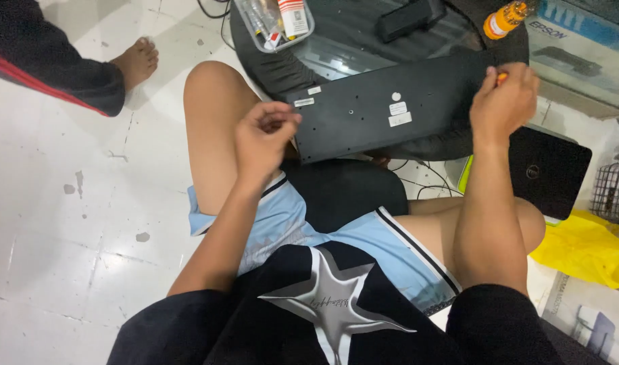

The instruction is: The person uses a screwdriver to remove screws from the back of a keyboard and then starts working on a laptop.

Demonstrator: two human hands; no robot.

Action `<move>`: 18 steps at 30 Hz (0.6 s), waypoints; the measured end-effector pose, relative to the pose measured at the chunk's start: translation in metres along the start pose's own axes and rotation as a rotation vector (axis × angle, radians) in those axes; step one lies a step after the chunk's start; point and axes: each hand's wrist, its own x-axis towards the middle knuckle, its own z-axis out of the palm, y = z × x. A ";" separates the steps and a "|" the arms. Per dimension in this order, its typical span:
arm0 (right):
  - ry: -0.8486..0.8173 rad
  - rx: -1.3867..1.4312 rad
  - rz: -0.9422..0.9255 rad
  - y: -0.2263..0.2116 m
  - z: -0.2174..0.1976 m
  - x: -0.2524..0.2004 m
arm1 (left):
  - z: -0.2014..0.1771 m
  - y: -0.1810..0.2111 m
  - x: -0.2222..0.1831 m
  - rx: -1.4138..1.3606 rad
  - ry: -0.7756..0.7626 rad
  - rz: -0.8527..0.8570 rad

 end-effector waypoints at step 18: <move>-0.358 1.293 -0.395 -0.197 -0.101 -0.055 | 0.018 0.007 -0.016 0.146 -0.416 -0.097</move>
